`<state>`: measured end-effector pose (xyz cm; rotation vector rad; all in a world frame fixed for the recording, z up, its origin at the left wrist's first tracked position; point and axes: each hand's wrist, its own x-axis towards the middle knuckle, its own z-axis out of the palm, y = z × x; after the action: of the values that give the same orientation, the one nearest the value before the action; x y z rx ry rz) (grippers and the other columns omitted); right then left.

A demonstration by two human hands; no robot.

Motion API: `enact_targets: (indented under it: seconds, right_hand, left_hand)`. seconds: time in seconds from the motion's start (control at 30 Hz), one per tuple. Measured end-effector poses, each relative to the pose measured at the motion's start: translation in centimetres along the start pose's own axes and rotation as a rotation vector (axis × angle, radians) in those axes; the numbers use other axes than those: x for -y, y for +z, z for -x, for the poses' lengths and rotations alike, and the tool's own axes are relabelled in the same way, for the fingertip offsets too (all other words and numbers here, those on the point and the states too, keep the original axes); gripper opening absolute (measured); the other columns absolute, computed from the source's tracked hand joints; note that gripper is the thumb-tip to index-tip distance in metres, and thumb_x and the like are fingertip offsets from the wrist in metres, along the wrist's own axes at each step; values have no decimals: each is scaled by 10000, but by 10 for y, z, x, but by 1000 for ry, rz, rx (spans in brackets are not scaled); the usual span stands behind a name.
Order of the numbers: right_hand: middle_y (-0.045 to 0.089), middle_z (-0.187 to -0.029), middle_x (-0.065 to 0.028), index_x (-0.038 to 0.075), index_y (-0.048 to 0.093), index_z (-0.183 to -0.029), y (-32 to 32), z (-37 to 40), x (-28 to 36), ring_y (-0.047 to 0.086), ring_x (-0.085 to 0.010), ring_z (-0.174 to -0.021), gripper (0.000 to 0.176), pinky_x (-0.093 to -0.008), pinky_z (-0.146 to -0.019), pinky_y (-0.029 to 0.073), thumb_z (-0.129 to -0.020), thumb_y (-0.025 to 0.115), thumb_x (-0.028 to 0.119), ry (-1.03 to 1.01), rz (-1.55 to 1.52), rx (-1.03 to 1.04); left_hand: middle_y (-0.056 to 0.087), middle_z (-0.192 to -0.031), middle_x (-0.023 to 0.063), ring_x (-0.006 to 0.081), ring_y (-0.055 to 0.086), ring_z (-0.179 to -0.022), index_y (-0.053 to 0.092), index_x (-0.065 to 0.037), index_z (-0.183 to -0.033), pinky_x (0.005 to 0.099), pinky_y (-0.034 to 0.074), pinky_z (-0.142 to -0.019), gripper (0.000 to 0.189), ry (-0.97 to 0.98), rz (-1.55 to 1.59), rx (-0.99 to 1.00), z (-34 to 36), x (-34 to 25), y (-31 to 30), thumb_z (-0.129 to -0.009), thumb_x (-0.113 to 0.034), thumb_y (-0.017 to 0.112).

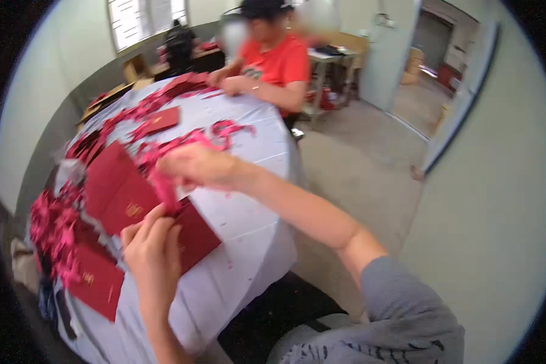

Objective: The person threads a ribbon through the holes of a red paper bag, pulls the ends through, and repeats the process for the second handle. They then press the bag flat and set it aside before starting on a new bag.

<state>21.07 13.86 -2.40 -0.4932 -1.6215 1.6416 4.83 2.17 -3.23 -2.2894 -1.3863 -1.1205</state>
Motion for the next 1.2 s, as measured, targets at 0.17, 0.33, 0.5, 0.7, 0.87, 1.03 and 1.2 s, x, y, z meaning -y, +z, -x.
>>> enact_targets:
  seconds: [0.17,0.33,0.5,0.7,0.87,1.03,1.2]
  right_hand:
    - [570,-819,24,14,616,-991,3,21,-17,478,-49,-751,291,-216,-661,401,-754,710,156,-148,240,96]
    - [590,-790,13,12,646,-880,18,24,-21,503,-55,-744,178,-226,-678,421,-763,701,134,-256,154,-66]
    - [560,-748,-42,-2,588,-842,35,26,-31,516,-94,-746,96,-266,-672,432,-828,615,89,-470,386,-344]
    - [451,-648,-11,-6,540,-822,50,32,-20,399,-67,-629,164,-250,-549,353,-908,530,133,-480,422,-591]
    - [415,-641,52,20,525,-775,32,29,-35,360,-36,-615,184,-221,-529,308,-906,549,148,-389,342,-549]
    - [413,-646,75,38,526,-758,27,31,-47,336,-23,-601,206,-205,-516,286,-919,544,165,-325,333,-499]
    - [434,-670,78,37,533,-789,21,35,-60,353,-13,-618,191,-189,-524,295,-923,542,172,-289,370,-439]
  left_hand:
    - [637,-1028,96,276,530,-802,606,-22,-824,337,399,-783,73,2,-12,-26,0,3,4,-767,-63,624]
    - [629,-1049,93,273,505,-802,592,-13,-823,339,395,-783,68,-54,-31,25,3,4,6,-769,-45,617]
    - [571,-1155,90,297,505,-863,588,-4,-867,357,406,-808,96,-18,2,73,-1,1,-7,-772,-19,577]
    - [480,-1240,126,320,472,-1063,596,-59,-1067,391,390,-916,378,8,-73,-104,7,6,-32,-709,59,609]
    - [475,-951,121,244,497,-902,454,18,-1009,327,432,-783,467,-339,-7,-311,39,24,-23,-692,-123,768]
    - [576,-857,60,139,589,-752,516,-1,-947,281,489,-678,365,-918,944,94,56,37,-10,-793,-268,712]
    - [638,-1017,83,140,622,-888,578,-12,-1105,284,502,-790,368,-1070,1463,232,57,43,8,-809,-202,686]
